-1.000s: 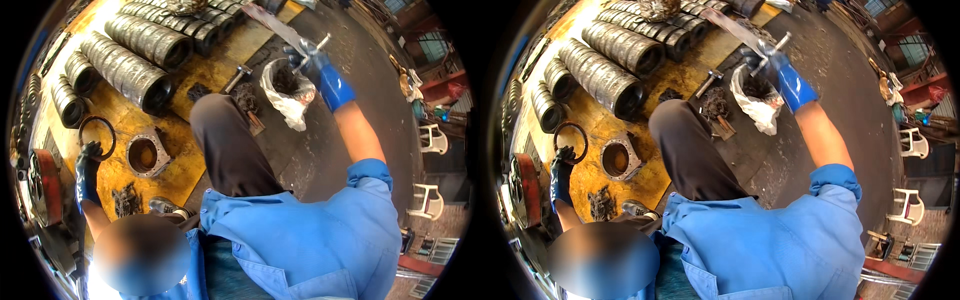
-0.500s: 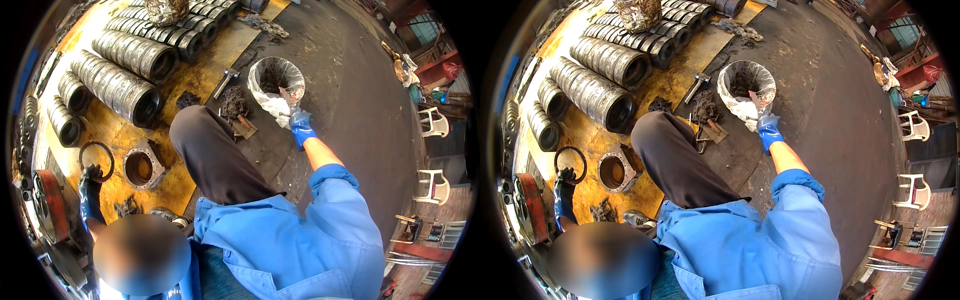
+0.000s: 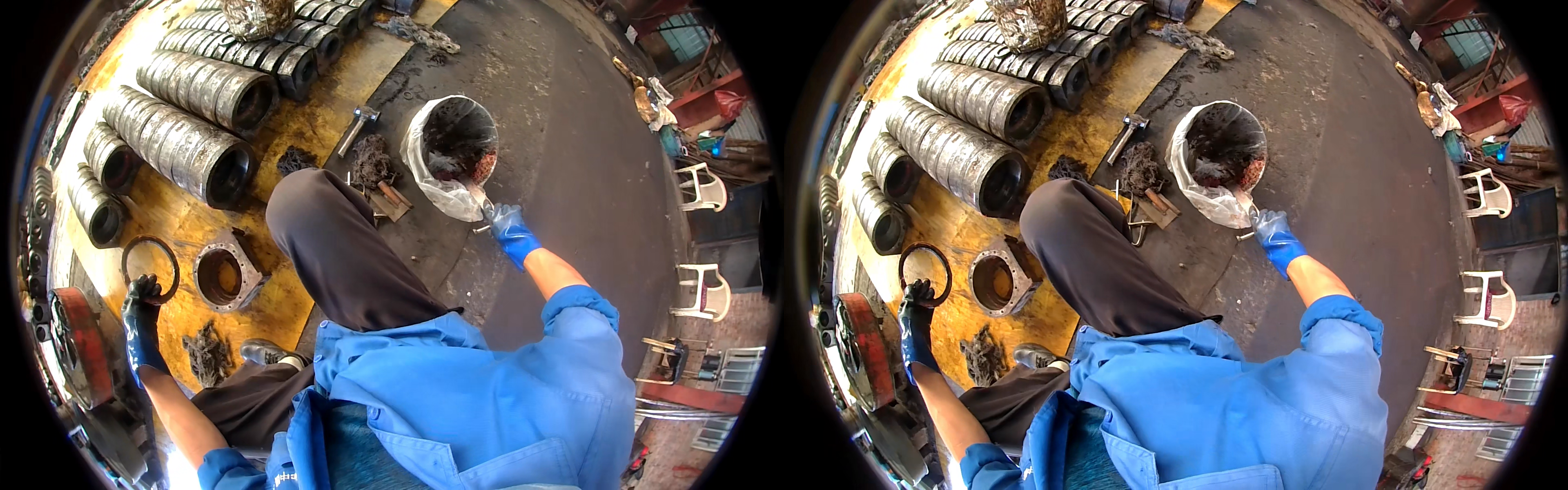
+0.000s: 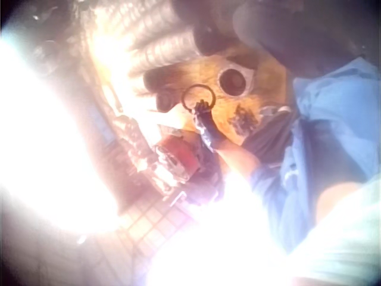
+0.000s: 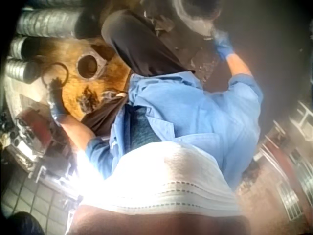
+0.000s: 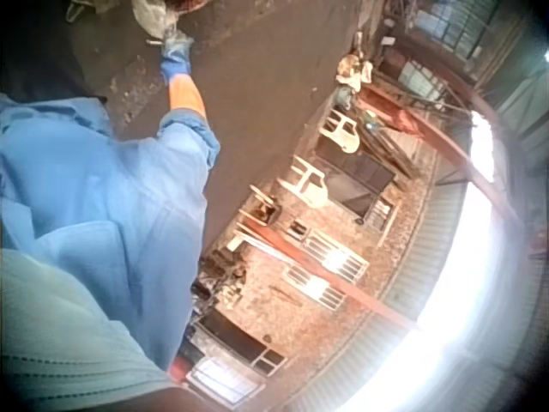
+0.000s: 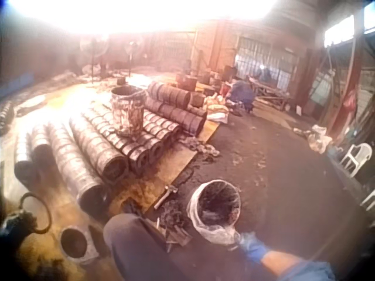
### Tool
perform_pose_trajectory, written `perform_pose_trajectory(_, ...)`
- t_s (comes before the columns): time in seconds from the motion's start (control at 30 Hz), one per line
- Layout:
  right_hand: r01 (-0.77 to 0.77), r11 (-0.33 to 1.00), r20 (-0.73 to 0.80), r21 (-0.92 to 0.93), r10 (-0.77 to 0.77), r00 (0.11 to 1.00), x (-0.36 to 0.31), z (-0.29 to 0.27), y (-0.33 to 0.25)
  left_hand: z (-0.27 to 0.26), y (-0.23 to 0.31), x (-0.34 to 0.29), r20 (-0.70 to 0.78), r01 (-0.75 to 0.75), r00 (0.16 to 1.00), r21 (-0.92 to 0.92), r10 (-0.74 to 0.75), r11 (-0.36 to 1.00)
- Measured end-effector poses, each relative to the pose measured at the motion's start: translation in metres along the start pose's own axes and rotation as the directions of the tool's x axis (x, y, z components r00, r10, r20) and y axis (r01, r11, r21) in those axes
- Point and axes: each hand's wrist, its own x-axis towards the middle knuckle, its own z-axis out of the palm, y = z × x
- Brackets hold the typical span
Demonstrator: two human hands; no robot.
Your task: The person uses a hammer and a metal tool to pry a ring from a circular component. They clean the ring and the component with a cloth and the tool.
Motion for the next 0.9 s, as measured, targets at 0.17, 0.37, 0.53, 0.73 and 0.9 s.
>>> perform_pose_trajectory(0.17,-0.054,0.997,-0.068,-0.062,0.050,0.996,-0.004,0.014,-0.012,0.020,0.000,-0.014,-0.031,0.001,1.000,-0.009,-0.001,1.000)
perform_pose_trajectory(0.37,-0.086,0.995,-0.175,-0.058,0.075,0.982,0.005,0.020,-0.014,0.009,-0.004,-0.003,0.024,0.042,0.999,-0.027,-0.041,0.999)
perform_pose_trajectory(0.53,-0.049,0.996,-0.144,-0.070,0.039,0.989,0.006,0.015,0.002,-0.002,-0.003,-0.003,0.024,0.038,0.999,-0.008,-0.038,0.999)
perform_pose_trajectory(0.73,0.045,0.999,-0.304,0.011,-0.040,0.952,-0.025,0.003,0.045,0.006,-0.001,-0.016,-0.019,0.018,1.000,0.031,-0.018,0.999)
perform_pose_trajectory(0.9,-0.215,0.921,-0.069,0.326,0.250,0.966,-0.003,-0.017,0.077,-0.044,0.000,0.002,0.134,0.022,0.991,0.005,-0.022,1.000)
